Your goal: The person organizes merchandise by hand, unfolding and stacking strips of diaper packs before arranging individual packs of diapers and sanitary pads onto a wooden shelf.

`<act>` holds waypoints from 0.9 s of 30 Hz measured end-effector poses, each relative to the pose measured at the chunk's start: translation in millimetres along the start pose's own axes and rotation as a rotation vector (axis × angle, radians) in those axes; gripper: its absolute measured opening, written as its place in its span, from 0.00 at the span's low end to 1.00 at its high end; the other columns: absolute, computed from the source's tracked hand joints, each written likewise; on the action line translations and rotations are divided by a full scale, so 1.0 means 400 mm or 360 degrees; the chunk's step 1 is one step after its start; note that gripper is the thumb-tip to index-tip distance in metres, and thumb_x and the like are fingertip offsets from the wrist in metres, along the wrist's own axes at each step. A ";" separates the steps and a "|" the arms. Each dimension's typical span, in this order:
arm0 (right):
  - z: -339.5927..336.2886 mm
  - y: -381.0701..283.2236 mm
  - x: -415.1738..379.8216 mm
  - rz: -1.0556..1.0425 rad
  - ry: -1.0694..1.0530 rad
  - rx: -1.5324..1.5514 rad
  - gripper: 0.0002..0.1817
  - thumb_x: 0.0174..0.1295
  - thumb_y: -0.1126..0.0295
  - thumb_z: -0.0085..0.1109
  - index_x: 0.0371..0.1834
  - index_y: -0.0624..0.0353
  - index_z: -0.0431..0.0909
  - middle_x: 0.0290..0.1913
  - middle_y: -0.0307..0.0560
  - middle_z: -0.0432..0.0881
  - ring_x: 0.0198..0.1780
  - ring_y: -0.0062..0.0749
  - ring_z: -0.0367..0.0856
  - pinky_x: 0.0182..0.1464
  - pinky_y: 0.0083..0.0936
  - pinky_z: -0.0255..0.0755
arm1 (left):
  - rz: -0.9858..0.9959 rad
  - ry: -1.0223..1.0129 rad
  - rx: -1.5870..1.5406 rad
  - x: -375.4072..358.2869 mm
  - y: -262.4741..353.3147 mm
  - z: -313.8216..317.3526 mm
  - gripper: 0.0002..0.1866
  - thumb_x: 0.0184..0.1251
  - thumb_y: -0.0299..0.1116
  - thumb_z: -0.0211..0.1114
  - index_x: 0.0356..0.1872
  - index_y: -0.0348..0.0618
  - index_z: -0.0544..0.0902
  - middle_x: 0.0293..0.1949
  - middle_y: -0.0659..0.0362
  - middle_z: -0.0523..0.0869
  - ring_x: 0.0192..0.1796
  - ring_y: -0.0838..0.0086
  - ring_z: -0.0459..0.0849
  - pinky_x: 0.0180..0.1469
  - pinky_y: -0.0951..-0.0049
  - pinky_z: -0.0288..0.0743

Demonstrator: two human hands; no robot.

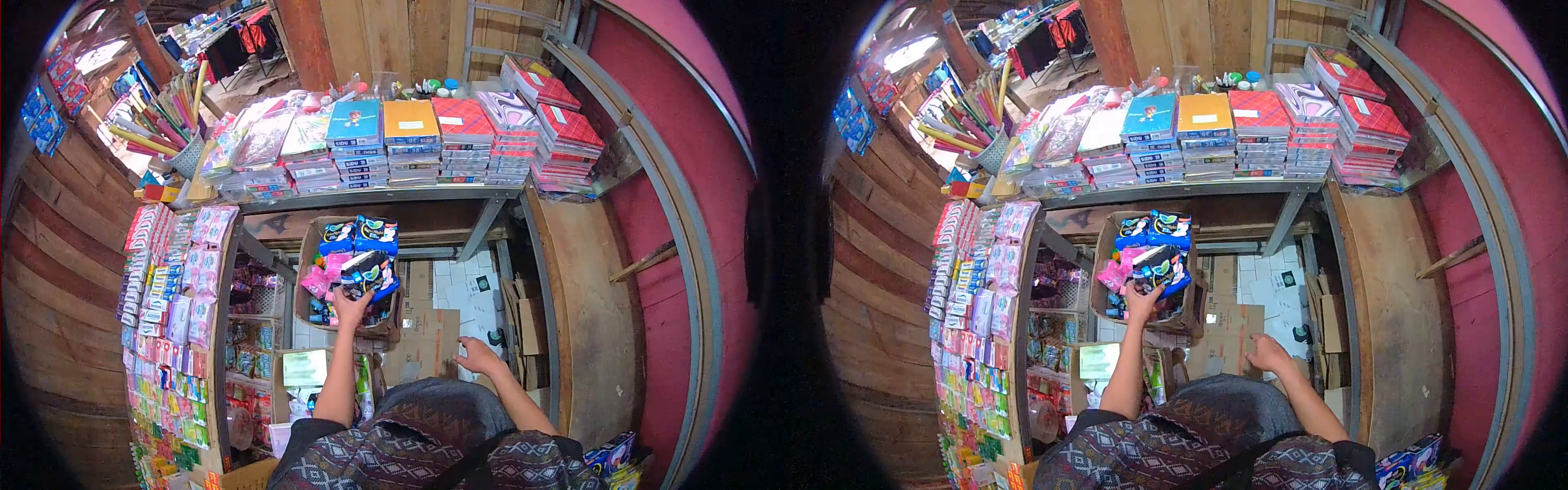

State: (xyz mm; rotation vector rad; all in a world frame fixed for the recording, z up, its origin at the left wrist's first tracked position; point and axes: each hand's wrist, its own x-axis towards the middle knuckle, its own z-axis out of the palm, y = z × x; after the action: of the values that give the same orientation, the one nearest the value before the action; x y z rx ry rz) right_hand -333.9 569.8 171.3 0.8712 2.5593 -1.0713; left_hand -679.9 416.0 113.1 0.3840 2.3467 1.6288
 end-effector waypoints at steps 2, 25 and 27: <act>-0.031 -0.028 0.012 0.0000 0.0062 0.0116 0.33 0.57 0.59 0.66 0.63 0.68 0.71 0.54 0.67 0.80 0.58 0.55 0.78 0.61 0.39 0.72 | 0.0245 0.0009 0.0020 -0.022 0.053 -0.032 0.35 0.41 0.40 0.83 0.48 0.35 0.73 0.43 0.53 0.82 0.43 0.70 0.80 0.45 0.69 0.76; -0.128 -0.078 0.018 0.0020 0.0746 0.2792 0.23 0.64 0.70 0.64 0.61 0.63 0.70 0.52 0.47 0.81 0.53 0.34 0.82 0.54 0.33 0.79 | -0.0886 -0.0189 -0.1023 0.213 0.182 0.156 0.27 0.50 0.49 0.80 0.35 0.35 0.78 0.24 0.59 0.79 0.20 0.75 0.76 0.18 0.79 0.68; -0.113 -0.054 -0.006 0.0061 0.0892 0.2855 0.22 0.66 0.69 0.62 0.61 0.62 0.71 0.54 0.48 0.81 0.54 0.36 0.82 0.55 0.36 0.78 | -0.1058 -0.0118 -0.1091 0.271 0.121 0.196 0.25 0.49 0.50 0.81 0.29 0.43 0.77 0.22 0.61 0.78 0.19 0.75 0.76 0.18 0.76 0.73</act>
State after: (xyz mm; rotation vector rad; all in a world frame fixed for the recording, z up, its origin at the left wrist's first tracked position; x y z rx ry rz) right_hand -344.7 588.8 216.6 1.5360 1.0723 -3.4076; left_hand -749.6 539.4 125.6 -0.4204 1.4635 1.8442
